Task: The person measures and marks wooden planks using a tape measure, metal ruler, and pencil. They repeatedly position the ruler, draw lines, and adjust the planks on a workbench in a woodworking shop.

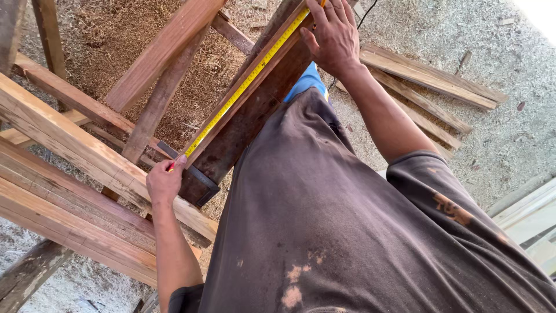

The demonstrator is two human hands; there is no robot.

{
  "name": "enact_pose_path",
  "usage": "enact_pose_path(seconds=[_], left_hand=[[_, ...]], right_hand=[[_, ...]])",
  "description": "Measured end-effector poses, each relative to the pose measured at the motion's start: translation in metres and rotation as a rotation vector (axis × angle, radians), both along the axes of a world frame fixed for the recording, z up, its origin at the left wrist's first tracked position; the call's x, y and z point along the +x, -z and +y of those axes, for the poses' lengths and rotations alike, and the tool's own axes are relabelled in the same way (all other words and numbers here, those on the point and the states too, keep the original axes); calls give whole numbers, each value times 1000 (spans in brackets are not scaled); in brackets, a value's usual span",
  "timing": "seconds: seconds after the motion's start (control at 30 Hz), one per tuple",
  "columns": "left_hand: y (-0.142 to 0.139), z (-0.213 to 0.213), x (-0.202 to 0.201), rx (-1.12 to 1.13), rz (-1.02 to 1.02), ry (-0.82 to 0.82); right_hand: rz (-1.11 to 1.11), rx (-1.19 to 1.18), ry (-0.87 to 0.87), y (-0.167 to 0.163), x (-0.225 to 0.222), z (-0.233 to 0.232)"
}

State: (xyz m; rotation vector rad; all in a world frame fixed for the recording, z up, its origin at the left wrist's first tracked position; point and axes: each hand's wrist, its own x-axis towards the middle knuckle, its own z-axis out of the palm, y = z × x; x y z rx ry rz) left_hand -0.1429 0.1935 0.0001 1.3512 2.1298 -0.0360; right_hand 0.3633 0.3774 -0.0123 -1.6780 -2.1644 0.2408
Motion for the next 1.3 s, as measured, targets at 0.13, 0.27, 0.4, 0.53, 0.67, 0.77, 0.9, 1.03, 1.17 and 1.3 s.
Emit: enact_pose_path(seconds=[0.13,0.27,0.4,0.53,0.67,0.77,0.9,1.03,1.17,1.3], left_hand=[[-2,1,4,-31,32,-16],[5,-3,0,18,98,72],[20,-15,-10,177,120,91],[28,-19,-15,66,209,-94],[21,-15,-15,56,195,-147],[12,-15,-14,78,218,-183],[12,-17,-17,128,200,-175],[18,-16,-17,12,211,-111],[18,-16,-13,157,228,-80],[14,-15,-9,61,232,-102]], right_hand=[[-1,6,-26,4,3,2],[-67,-29,3,14,-4,2],[-20,-36,-39,29,-19,1],[-58,-90,-89,45,-26,4],[-101,-144,-68,56,-22,7],[-137,-154,-53,57,-18,10],[-100,-149,-86,52,-23,12],[-34,-187,-31,33,-32,14],[173,-91,-89,-2,-28,14],[698,-279,-38,-32,-20,24]])
